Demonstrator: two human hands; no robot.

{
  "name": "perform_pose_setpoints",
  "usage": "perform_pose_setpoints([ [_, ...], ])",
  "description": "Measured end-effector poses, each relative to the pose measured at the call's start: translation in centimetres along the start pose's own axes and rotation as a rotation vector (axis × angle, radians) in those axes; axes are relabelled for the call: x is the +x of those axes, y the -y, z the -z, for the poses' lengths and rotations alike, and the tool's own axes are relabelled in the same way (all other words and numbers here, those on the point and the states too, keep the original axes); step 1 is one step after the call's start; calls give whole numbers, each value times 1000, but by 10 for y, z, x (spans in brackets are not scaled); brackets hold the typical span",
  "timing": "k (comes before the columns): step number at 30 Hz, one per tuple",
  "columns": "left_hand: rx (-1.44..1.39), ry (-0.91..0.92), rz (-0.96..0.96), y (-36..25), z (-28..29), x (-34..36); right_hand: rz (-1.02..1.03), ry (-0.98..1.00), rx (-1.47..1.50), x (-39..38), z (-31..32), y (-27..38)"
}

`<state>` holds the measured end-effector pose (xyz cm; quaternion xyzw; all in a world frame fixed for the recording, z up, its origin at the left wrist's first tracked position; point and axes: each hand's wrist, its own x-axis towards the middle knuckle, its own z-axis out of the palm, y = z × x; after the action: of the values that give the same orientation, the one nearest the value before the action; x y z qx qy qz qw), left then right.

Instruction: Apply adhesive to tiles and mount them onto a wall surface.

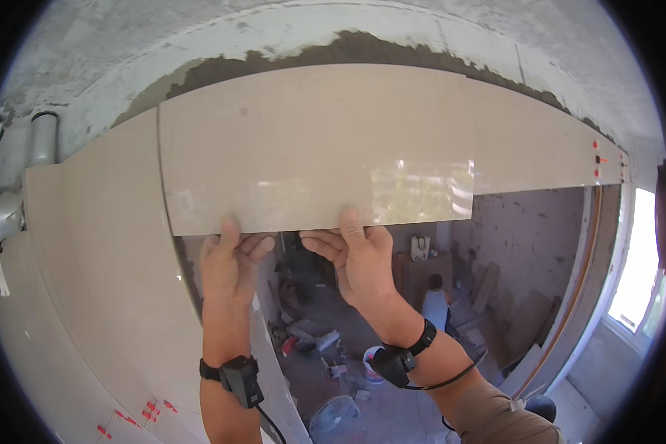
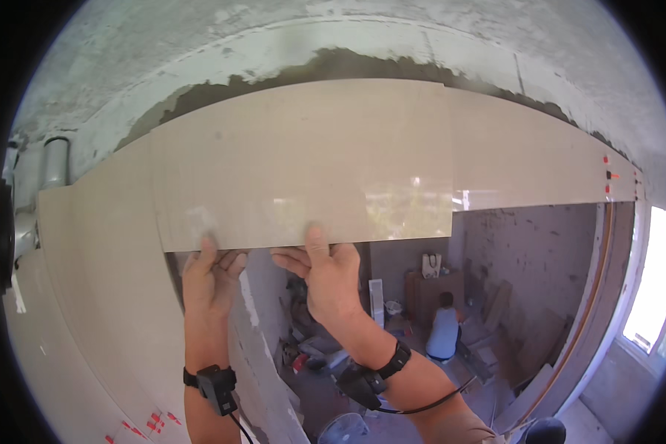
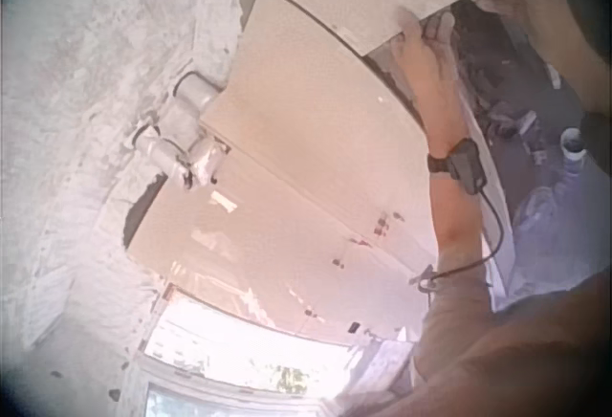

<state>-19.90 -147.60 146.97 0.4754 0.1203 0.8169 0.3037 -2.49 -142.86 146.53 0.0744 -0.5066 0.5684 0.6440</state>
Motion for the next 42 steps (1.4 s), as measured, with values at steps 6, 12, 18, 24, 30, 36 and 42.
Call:
perform_pose_setpoints([
  [6,-25,36,49,42,-22,-76,143,-98,-208,-68,54,13],
  [12,-159,20,290,122,3,-201,102,-295,-330,-191,138,26],
  [18,-372,104,872,219,20,-310,10,-452,-233,-287,219,49],
  [24,-411,206,1444,301,26,-376,-54,-788,28,-352,277,77],
  [30,250,915,1819,345,0,-397,-127,-1176,-257,-419,342,99],
  [36,526,857,1567,421,5,-417,-295,-1550,-390,-497,409,85],
  [42,602,853,1396,530,31,-508,-319,-1740,-277,-540,434,77],
])
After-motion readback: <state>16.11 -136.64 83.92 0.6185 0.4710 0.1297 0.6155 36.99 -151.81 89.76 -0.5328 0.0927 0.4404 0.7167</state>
